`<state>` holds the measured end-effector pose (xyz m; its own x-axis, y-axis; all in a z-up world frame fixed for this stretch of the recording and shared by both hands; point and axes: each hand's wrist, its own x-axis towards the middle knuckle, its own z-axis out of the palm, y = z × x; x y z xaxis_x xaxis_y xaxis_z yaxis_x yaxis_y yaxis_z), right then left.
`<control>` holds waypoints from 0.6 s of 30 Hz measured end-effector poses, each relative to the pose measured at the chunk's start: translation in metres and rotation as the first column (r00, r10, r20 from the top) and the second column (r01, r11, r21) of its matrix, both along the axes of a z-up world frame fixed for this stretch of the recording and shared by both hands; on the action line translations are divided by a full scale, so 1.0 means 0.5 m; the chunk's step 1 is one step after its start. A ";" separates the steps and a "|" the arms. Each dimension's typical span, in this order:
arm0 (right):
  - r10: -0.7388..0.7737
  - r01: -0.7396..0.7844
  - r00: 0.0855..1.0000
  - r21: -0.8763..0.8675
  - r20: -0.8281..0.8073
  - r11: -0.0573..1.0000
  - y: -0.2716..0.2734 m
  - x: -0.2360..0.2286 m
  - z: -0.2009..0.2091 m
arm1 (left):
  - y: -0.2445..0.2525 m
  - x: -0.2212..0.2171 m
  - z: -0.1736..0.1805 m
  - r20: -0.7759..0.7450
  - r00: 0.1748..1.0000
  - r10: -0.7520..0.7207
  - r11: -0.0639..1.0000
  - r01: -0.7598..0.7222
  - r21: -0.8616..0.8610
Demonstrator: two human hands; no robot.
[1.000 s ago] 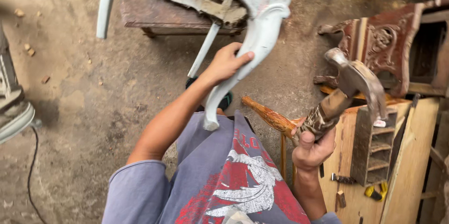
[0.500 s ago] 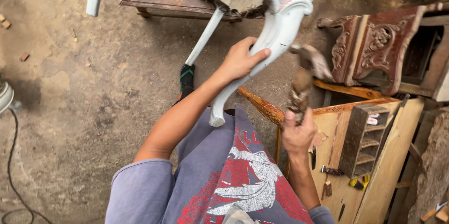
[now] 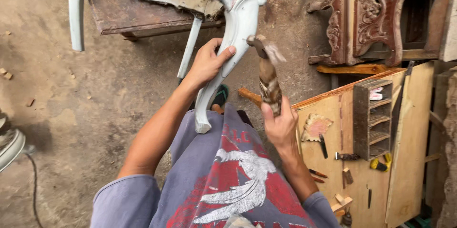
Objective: The person uses a chisel to shape a small wooden piece, then fits it into a broken section of a white chair leg. They secure the piece by hammering nails into the leg and continue to adjust and hammer the joint.
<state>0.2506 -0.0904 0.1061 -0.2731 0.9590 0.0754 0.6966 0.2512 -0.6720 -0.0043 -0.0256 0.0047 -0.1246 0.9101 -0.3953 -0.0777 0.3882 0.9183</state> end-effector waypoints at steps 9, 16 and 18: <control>0.021 -0.021 0.999 0.000 -0.029 1.000 0.001 0.012 -0.027 | 0.002 -0.001 -0.018 0.039 0.999 0.007 0.994 -0.012 0.112; 0.093 -0.046 0.961 0.181 -0.259 0.982 -0.013 0.015 -0.021 | -0.012 0.000 -0.025 0.057 0.998 -0.015 1.000 0.016 -0.013; -0.040 0.053 0.996 -0.182 0.079 0.982 -0.003 0.005 -0.012 | -0.008 -0.003 -0.017 0.044 0.999 -0.013 1.000 0.013 -0.017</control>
<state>0.2529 -0.0920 0.0999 -0.2262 0.9664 -0.1222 0.7543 0.0944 -0.6497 -0.0059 -0.0298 -0.0036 -0.0951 0.9046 -0.4155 -0.1126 0.4049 0.9074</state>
